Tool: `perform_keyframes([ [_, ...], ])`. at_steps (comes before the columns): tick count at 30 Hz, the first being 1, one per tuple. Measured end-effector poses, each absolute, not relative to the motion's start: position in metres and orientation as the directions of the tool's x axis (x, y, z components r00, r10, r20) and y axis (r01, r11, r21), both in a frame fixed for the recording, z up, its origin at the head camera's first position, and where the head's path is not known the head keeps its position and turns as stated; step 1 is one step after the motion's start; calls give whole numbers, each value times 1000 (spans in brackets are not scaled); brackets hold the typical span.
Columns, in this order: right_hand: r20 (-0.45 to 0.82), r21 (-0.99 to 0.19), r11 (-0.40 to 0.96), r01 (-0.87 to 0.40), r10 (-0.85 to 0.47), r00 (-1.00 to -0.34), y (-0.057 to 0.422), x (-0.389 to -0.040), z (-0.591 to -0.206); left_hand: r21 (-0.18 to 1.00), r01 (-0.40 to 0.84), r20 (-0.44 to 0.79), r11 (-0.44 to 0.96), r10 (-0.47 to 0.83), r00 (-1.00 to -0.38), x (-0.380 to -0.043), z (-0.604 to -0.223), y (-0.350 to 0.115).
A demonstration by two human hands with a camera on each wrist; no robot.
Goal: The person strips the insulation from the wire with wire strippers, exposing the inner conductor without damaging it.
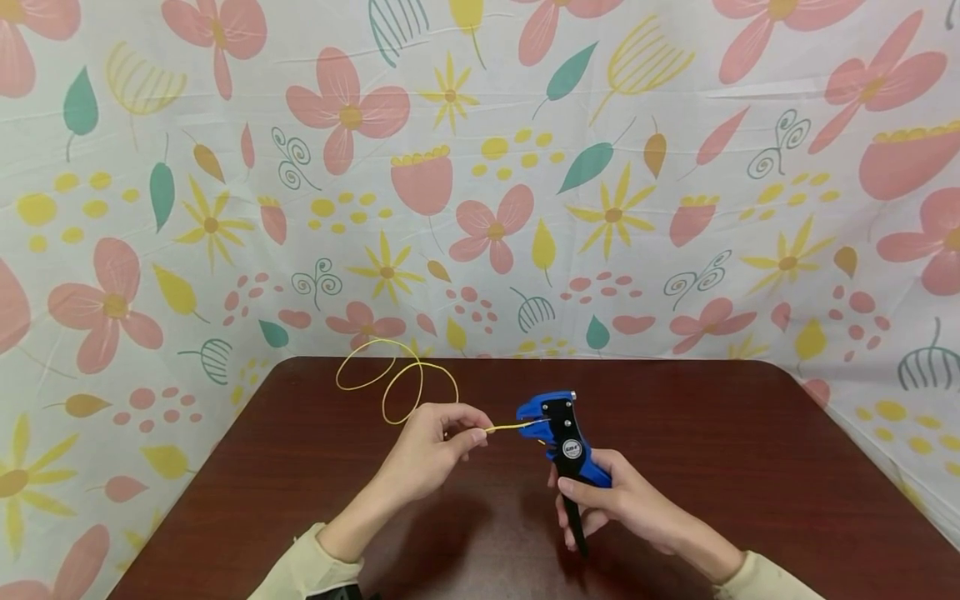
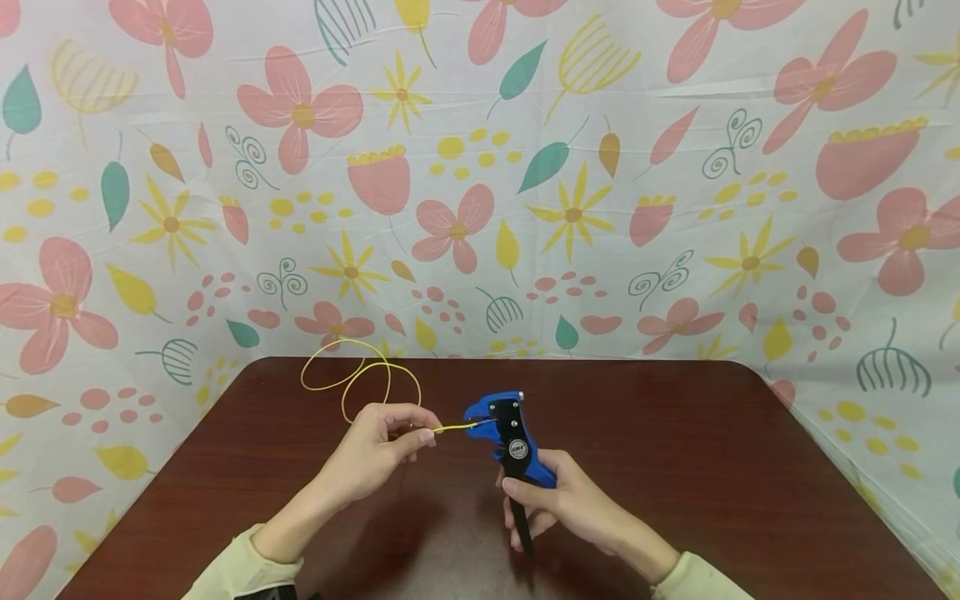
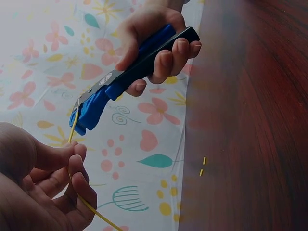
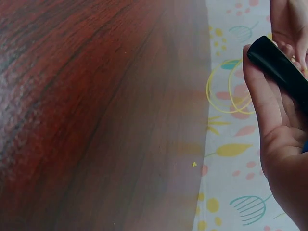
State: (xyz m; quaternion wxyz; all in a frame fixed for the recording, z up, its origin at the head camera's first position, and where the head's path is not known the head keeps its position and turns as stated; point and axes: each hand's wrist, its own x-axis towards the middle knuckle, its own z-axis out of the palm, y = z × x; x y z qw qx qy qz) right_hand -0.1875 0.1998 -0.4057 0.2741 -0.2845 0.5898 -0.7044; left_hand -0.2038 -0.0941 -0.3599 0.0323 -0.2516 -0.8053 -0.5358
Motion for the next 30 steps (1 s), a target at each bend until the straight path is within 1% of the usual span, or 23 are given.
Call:
perform_keyframes([
  [22, 84, -989, -143, 28, -717, -692, 196, -184, -406, 834, 456, 334, 309, 375, -865, -205, -360, -95],
  [30, 100, -983, -176, 43, -725, -681, 195, -183, -406, 835, 450, 328, 316, 371, -869, -205, -360, -95],
])
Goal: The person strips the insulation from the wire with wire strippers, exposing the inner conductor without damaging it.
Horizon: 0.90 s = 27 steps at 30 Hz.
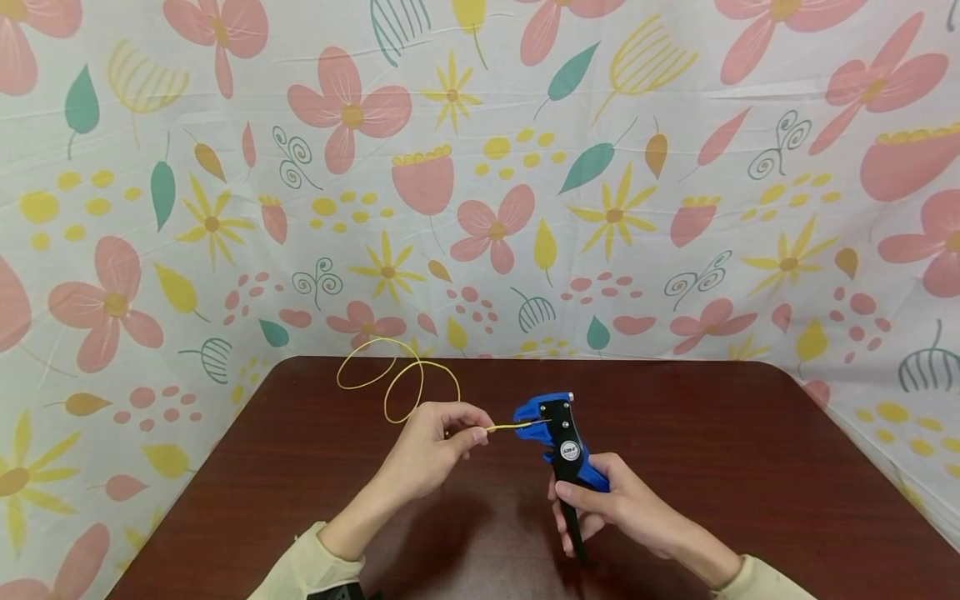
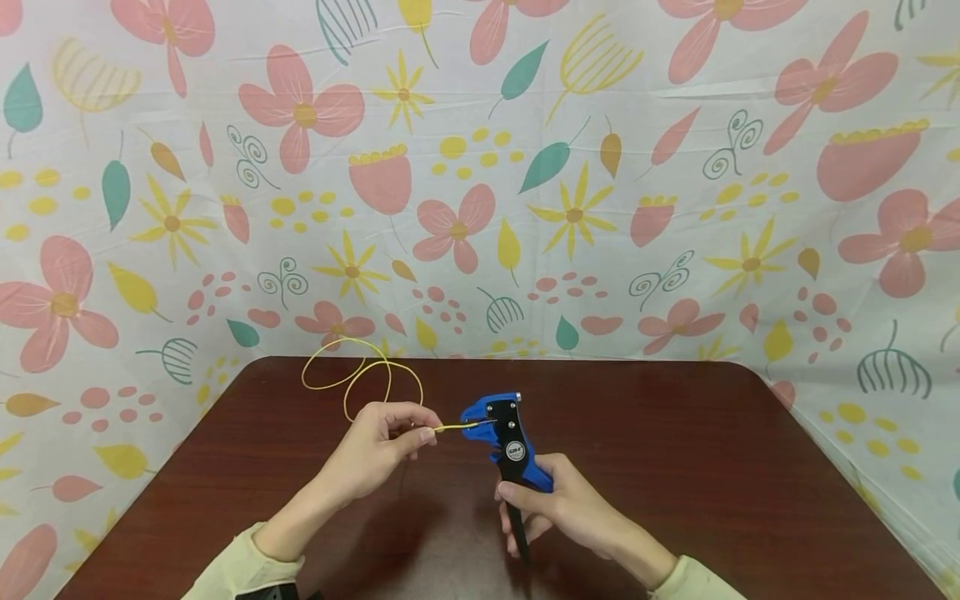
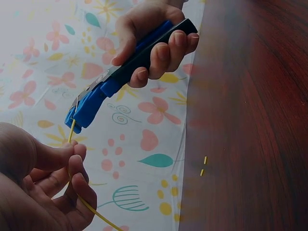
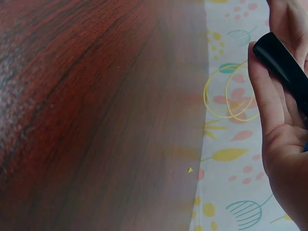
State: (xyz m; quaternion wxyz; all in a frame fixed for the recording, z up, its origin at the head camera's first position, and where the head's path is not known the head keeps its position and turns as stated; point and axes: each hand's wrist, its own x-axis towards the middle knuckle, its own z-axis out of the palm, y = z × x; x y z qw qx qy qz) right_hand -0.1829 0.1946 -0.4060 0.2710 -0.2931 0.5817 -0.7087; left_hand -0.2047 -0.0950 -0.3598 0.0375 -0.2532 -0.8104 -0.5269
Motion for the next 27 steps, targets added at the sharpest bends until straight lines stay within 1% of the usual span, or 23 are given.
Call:
perform_keyframes([
  [8, 113, -979, -197, 48, -728, -677, 194, -182, -407, 837, 446, 324, 318, 369, -871, -204, -358, -94],
  [27, 103, -990, -140, -8, -690, -716, 193, -181, -404, 843, 438, 318, 312, 368, -874, -204, -359, -93],
])
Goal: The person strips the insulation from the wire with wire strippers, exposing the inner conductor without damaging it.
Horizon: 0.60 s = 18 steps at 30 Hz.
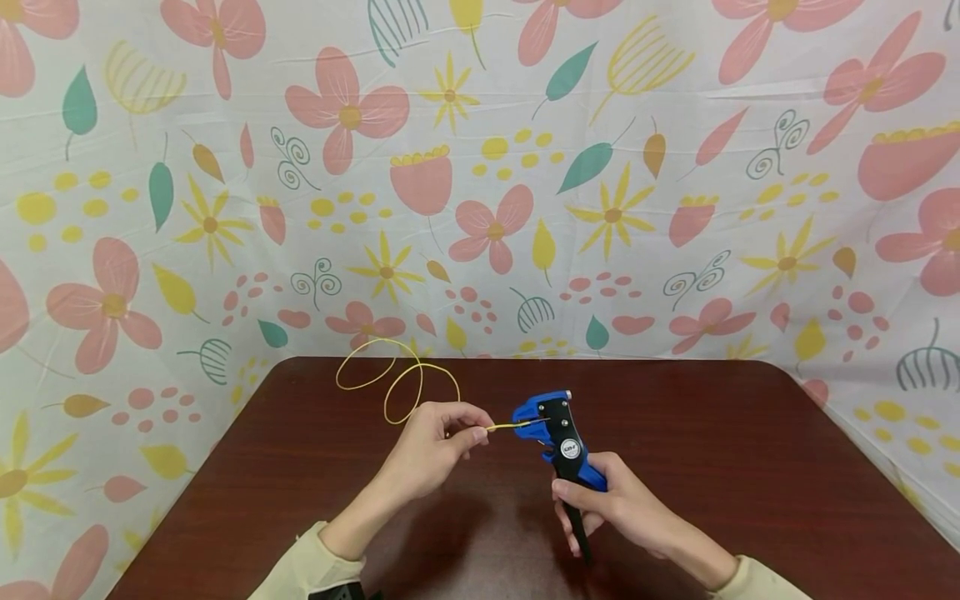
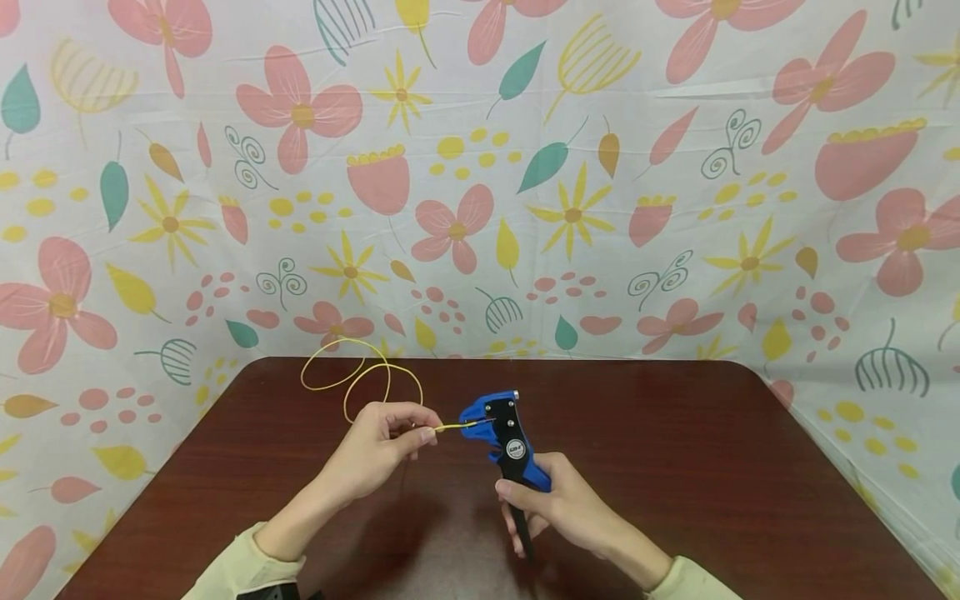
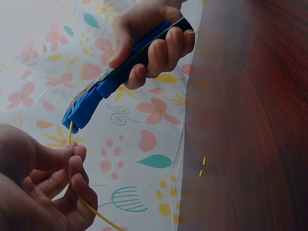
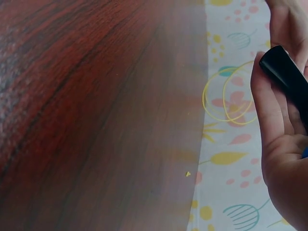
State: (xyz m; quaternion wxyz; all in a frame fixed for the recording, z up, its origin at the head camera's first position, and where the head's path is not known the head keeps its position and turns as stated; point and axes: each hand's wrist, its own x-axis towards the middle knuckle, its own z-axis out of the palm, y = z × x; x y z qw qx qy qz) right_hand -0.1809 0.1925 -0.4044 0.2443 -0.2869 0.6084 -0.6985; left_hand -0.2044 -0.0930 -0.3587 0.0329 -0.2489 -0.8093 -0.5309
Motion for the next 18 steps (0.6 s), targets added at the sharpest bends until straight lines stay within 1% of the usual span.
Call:
perform_keyframes([
  [18, 97, -994, -103, -37, -666, -739, 191, -181, -406, 832, 451, 327, 323, 370, -869, -207, -361, -92],
])
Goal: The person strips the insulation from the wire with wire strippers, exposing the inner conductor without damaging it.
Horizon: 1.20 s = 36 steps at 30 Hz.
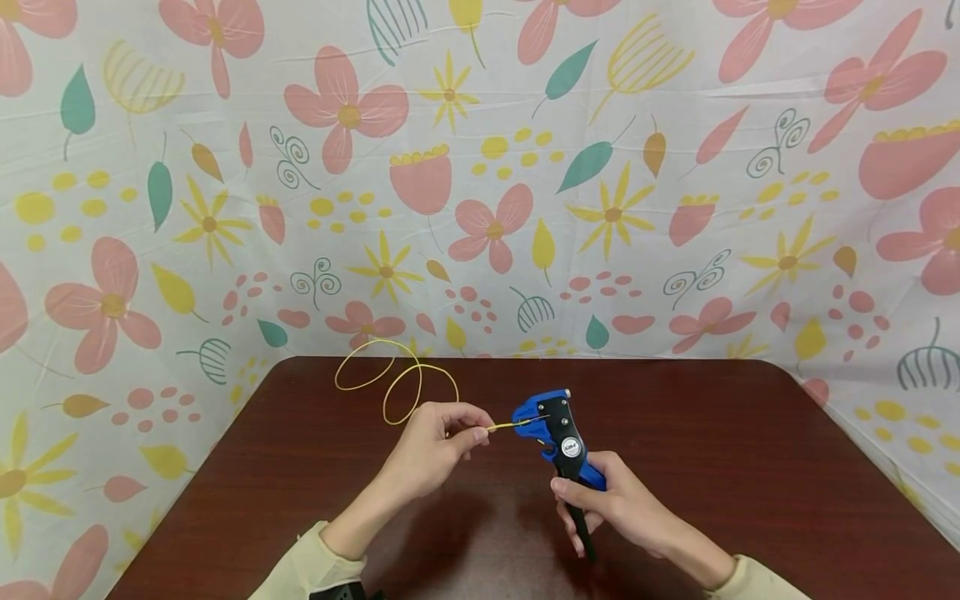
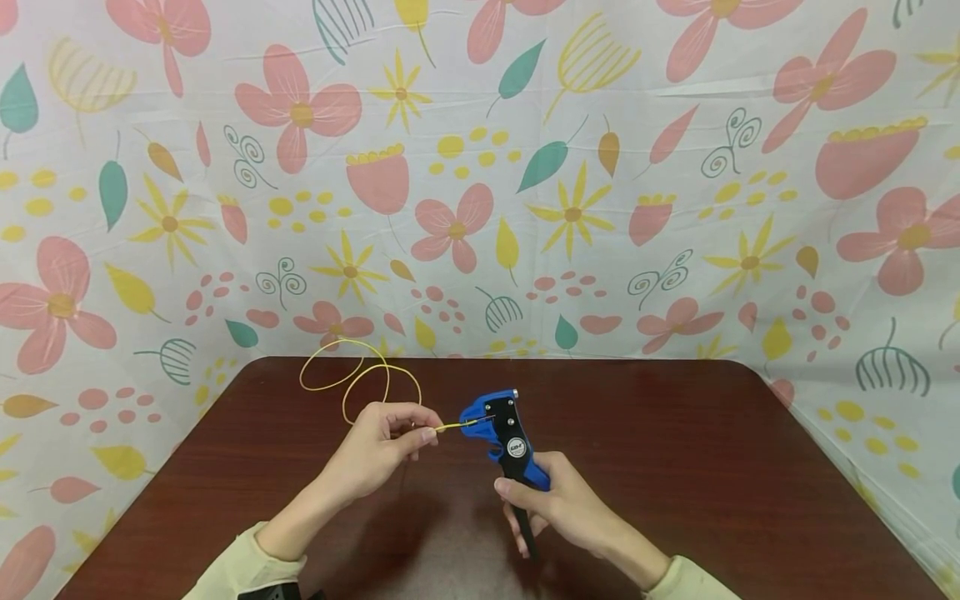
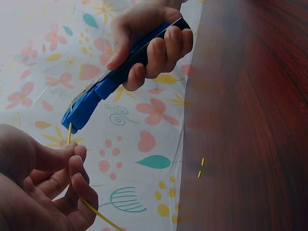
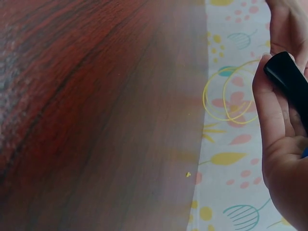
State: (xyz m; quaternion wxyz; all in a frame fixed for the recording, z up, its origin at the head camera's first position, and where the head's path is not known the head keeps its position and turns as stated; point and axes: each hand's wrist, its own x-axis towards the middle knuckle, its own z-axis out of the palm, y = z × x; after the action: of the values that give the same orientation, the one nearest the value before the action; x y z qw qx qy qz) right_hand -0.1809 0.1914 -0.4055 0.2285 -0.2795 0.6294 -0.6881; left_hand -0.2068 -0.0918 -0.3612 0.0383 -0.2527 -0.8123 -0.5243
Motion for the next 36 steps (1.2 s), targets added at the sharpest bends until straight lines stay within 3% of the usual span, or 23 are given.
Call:
perform_keyframes([
  [36, 118, -993, -62, -102, -649, -751, 191, -178, -401, 856, 425, 306, 295, 374, -875, -203, -362, -92],
])
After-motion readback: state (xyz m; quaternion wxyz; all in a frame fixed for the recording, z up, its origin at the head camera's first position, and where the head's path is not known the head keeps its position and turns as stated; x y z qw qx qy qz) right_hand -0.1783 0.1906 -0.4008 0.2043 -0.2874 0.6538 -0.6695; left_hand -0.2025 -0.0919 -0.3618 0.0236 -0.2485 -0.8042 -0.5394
